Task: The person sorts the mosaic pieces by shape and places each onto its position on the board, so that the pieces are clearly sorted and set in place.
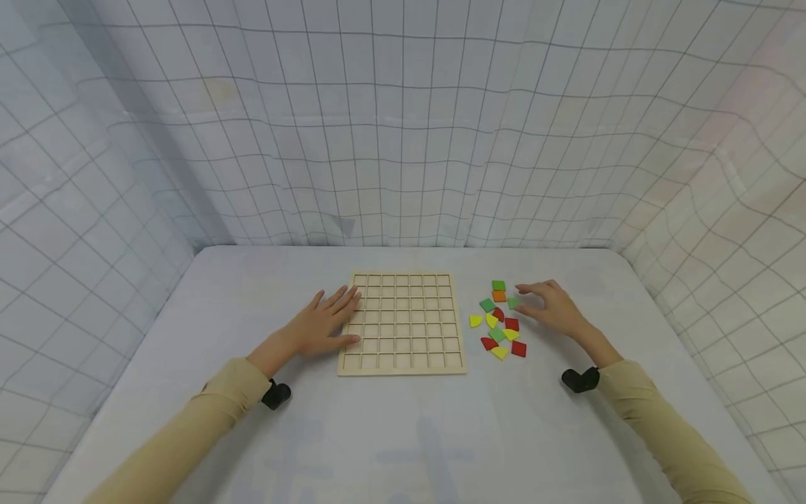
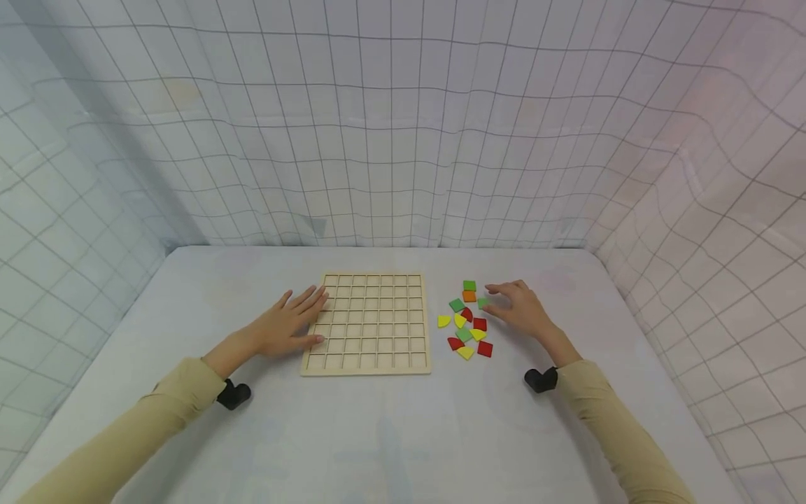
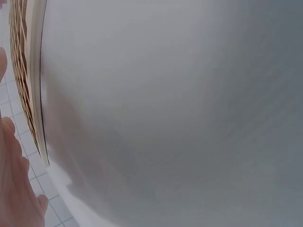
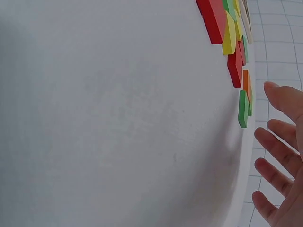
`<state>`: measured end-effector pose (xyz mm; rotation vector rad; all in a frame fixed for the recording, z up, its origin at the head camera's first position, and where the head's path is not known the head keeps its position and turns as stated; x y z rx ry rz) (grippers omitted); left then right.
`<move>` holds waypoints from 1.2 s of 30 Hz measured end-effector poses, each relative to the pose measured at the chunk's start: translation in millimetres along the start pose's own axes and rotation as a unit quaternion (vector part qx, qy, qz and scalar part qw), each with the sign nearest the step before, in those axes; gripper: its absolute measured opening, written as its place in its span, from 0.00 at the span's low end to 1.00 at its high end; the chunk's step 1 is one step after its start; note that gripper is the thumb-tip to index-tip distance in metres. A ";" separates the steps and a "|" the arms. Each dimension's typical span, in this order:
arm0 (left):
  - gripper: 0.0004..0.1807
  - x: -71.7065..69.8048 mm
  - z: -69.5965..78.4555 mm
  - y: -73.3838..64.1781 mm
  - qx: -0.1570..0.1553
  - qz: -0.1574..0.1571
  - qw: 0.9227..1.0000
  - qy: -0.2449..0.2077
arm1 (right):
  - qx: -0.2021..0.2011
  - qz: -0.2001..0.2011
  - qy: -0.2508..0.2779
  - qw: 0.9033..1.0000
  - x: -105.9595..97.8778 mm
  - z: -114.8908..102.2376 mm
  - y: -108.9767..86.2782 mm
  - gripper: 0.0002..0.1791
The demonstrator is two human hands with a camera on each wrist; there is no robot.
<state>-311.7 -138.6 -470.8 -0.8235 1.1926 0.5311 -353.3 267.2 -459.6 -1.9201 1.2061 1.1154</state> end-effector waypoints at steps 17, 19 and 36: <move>0.51 17.1 -2.6 2.2 0.020 -0.076 0.997 0.010 | 0.017 -0.025 0.024 0.999 7.3 8.2 8.5 0.28; 0.53 18.0 -1.5 1.2 0.022 -0.076 0.997 0.010 | 0.017 -0.026 0.025 0.999 7.9 8.4 9.0 0.28; 0.56 19.1 8.6 2.1 0.020 -0.070 0.996 0.044 | 0.007 -0.024 0.018 1.000 9.8 10.6 8.5 0.18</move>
Point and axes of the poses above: each hand's wrist, its own y-axis towards the middle knuckle, its own x-axis out of the palm, z = x × y, the point moved 9 cm from there along y, towards the middle knuckle, and after that the axes turned 12 degrees about -z, right-handed, at the moved point
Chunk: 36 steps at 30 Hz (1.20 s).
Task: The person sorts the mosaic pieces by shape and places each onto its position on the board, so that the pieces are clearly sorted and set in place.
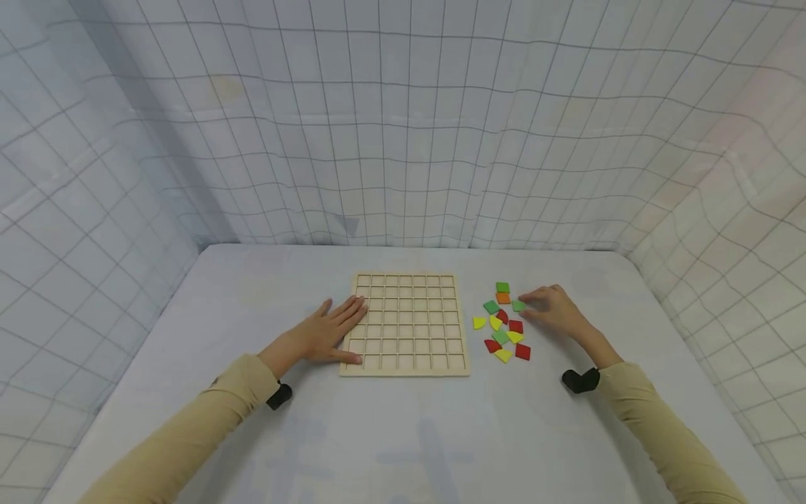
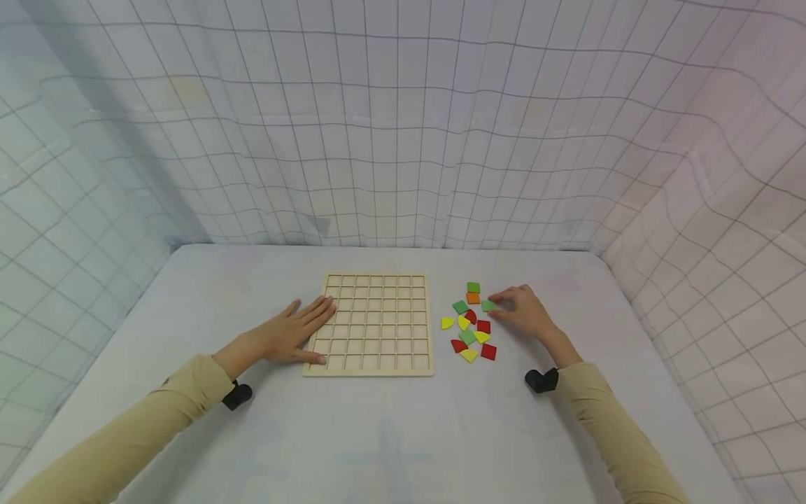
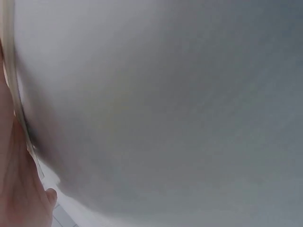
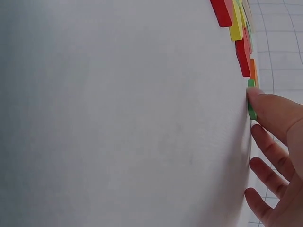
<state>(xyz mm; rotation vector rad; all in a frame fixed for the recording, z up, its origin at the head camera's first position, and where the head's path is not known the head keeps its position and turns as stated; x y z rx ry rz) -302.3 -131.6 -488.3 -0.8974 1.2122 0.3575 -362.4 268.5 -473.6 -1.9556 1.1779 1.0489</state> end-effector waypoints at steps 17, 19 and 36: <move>0.57 -1.0 0.1 0.9 -0.004 0.014 1.000 0.000 | 0.009 0.010 -0.052 0.999 -6.4 0.3 1.2 0.16; 0.57 -1.0 0.0 0.9 -0.003 0.013 1.000 -0.003 | 0.011 0.011 -0.052 0.999 -7.5 -0.4 1.1 0.17; 0.57 1.7 -2.5 3.4 0.000 -0.001 1.000 -0.022 | 0.039 0.016 -0.032 0.999 -16.1 -8.0 1.9 0.16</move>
Point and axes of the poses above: each hand's wrist, its own y-axis towards the middle knuckle, its own x-axis out of the palm, z = x × y, the point moved 9 cm from there along y, towards the middle knuckle, and after that the axes turned 12 degrees about -z, right-handed, at the moved point
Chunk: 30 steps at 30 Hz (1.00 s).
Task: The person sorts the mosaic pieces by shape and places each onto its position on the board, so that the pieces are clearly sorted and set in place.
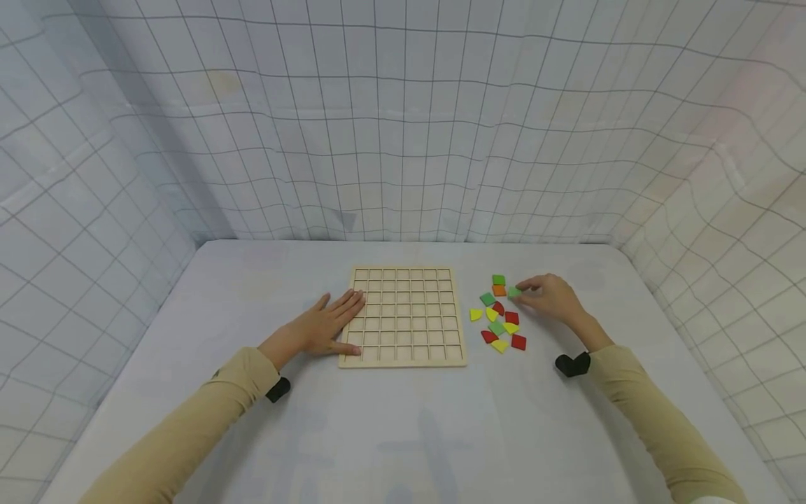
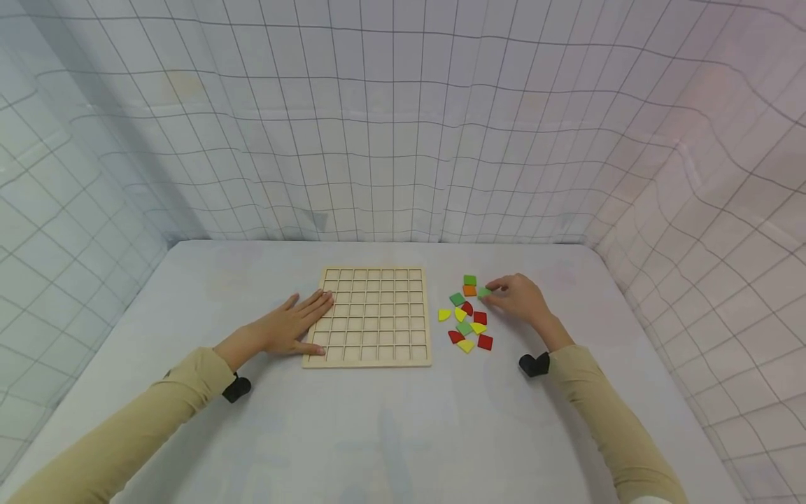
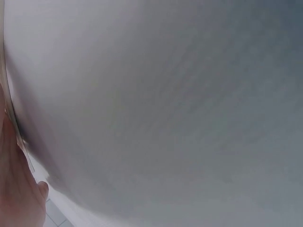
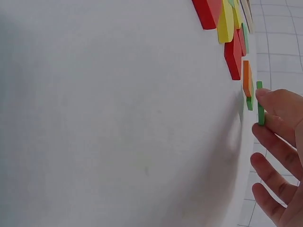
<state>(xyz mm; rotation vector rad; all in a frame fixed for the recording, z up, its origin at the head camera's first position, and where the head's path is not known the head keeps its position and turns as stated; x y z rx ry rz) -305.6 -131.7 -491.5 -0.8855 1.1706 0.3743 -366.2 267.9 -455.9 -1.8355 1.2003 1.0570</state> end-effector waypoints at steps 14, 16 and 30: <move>0.56 -4.0 2.4 -3.5 0.009 -0.005 1.000 -0.013 | -0.001 0.011 0.003 1.000 -5.3 -20.2 12.3 0.18; 0.56 -3.6 2.5 -3.2 0.008 -0.006 1.000 -0.012 | 0.001 0.009 0.004 1.000 -5.1 -24.9 14.6 0.18; 0.56 -1.0 1.6 -2.9 -0.001 -0.017 1.000 -0.013 | -0.023 0.008 0.004 1.000 -0.2 -52.3 33.6 0.17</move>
Point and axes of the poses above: each hand's wrist, its own y-axis towards the middle knuckle, its own x-axis out of the palm, z = x × y, the point moved 9 cm from there along y, towards the middle knuckle, and after that the axes turned 12 degrees about -z, right-handed, at the moved point
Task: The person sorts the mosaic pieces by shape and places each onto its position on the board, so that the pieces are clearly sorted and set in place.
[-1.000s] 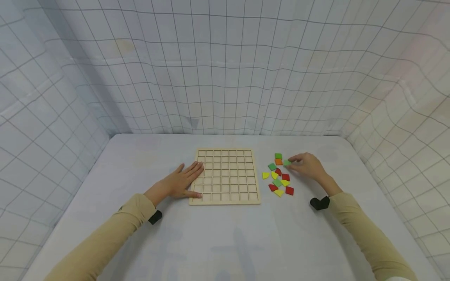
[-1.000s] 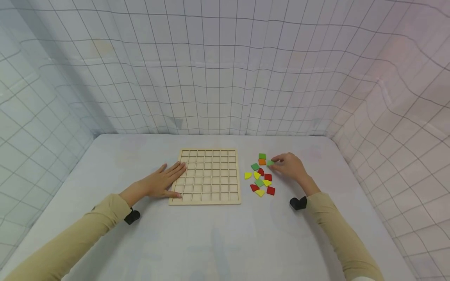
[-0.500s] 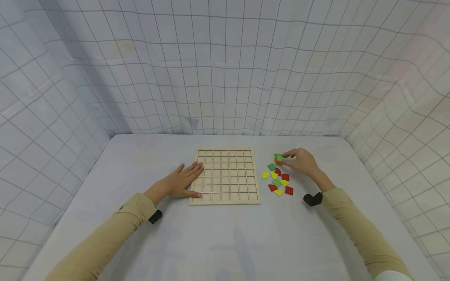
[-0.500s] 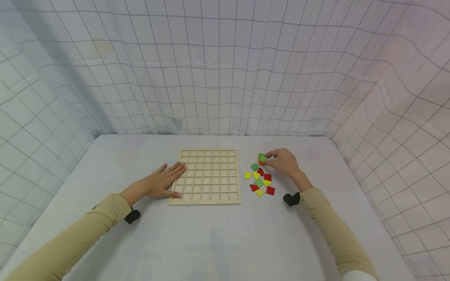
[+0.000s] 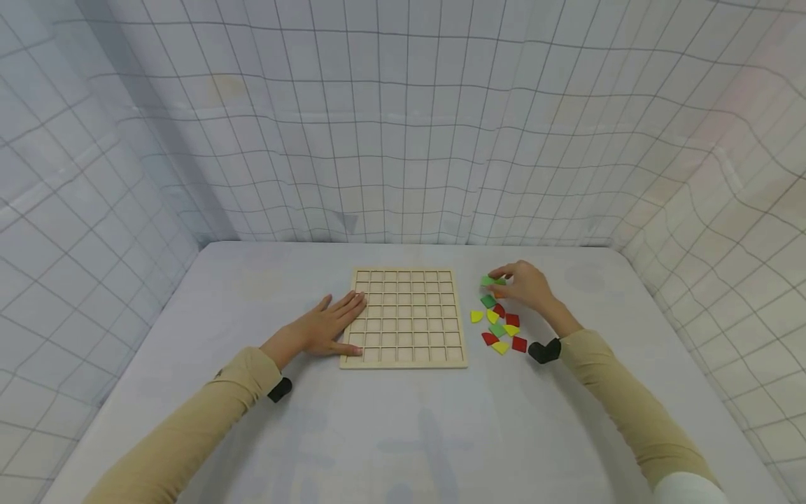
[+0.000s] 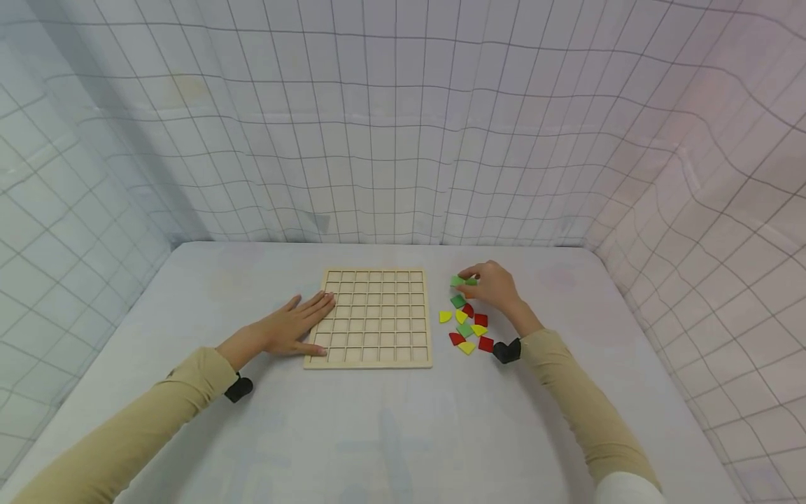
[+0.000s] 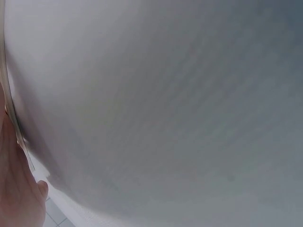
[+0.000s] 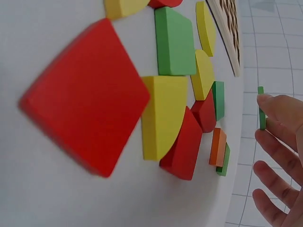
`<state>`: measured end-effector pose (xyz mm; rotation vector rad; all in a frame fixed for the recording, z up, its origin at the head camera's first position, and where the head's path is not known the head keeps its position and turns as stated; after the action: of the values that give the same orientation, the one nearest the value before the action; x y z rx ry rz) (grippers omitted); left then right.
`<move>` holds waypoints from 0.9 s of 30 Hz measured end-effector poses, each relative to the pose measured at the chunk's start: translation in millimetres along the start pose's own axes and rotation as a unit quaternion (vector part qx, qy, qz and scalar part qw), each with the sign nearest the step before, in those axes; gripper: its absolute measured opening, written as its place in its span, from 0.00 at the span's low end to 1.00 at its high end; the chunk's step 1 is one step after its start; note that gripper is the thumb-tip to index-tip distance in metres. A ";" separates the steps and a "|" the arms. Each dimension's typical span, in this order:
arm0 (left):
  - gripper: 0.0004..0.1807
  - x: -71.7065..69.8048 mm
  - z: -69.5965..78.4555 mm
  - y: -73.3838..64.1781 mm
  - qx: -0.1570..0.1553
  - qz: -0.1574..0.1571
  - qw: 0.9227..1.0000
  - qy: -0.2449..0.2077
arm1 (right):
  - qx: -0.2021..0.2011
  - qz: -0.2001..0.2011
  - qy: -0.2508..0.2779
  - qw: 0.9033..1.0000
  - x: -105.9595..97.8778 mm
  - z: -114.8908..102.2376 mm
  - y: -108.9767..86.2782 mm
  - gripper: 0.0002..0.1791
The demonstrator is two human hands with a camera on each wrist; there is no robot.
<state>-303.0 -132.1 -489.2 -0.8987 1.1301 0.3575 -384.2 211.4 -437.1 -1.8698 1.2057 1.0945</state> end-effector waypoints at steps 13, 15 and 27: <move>0.56 -2.1 2.4 -2.0 0.011 0.010 1.000 0.001 | -0.031 -0.005 0.002 0.999 10.8 -20.6 23.1 0.16; 0.56 -3.0 3.2 -2.6 0.011 0.011 1.000 -0.002 | -0.030 -0.007 0.004 1.000 12.7 -23.5 26.6 0.16; 0.56 -1.8 3.1 -2.5 0.011 0.011 1.000 -0.003 | -0.046 -0.013 0.023 0.999 20.8 -41.4 40.6 0.16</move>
<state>-300.1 -130.9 -486.1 -0.8664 1.1369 0.3648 -404.9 153.4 -440.7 -1.9844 1.1700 1.1163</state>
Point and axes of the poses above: each hand's wrist, its own y-axis towards the middle knuckle, its own x-axis out of the palm, z = x × y, the point moved 9 cm from there along y, towards the middle knuckle, and after that the axes turned 12 degrees about -z, right-handed, at the moved point
